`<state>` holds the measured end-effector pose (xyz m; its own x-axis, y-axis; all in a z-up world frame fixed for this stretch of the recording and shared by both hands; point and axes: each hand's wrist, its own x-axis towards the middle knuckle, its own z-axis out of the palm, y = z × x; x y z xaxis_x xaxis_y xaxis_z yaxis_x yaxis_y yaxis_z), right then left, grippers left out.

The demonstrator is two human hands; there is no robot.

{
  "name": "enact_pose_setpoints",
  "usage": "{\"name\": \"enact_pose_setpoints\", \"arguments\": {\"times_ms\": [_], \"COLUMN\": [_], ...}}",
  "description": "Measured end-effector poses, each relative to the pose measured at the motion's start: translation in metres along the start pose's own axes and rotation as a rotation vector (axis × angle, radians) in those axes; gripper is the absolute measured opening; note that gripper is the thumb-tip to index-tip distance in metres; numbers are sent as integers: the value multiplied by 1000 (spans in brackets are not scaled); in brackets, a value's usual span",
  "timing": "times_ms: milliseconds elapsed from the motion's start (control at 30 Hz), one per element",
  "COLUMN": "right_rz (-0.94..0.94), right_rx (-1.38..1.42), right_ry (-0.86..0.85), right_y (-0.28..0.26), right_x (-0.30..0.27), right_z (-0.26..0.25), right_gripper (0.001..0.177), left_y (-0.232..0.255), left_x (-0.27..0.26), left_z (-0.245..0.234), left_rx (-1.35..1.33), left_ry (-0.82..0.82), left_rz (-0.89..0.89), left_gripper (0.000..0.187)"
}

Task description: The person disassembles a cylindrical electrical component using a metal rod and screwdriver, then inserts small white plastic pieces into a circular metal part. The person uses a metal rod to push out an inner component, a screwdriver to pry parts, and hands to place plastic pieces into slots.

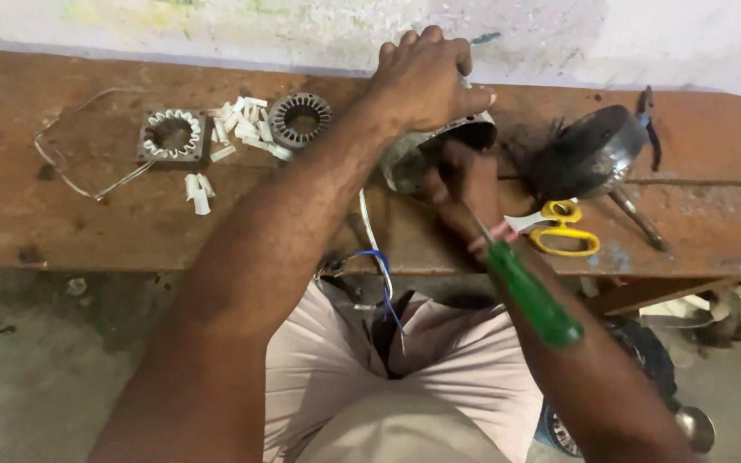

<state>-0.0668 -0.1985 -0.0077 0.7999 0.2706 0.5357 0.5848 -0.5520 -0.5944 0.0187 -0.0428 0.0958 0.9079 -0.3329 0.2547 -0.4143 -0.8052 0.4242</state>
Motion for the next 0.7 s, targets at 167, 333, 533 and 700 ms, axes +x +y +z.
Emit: {"name": "enact_pose_setpoints", "arguments": {"times_ms": [167, 333, 533, 700], "right_rz": [-77, -171, -80, 94], "right_rx": [-124, -67, 51, -40], "right_ry": [-6, 42, 18, -21], "right_y": [-12, -6, -6, -6], "right_x": [-4, -7, -6, -9], "right_z": [-3, 1, 6, -1], "right_gripper": [19, 20, 13, 12], "left_y": [1, 5, 3, 9], "left_x": [3, 5, 4, 3], "left_z": [-8, 1, -11, -2], "left_rx": [-39, 1, -47, -19], "left_ry": [-25, 7, -27, -29], "left_rz": [-26, -22, -59, -62], "left_gripper": [60, 61, 62, 56]}}
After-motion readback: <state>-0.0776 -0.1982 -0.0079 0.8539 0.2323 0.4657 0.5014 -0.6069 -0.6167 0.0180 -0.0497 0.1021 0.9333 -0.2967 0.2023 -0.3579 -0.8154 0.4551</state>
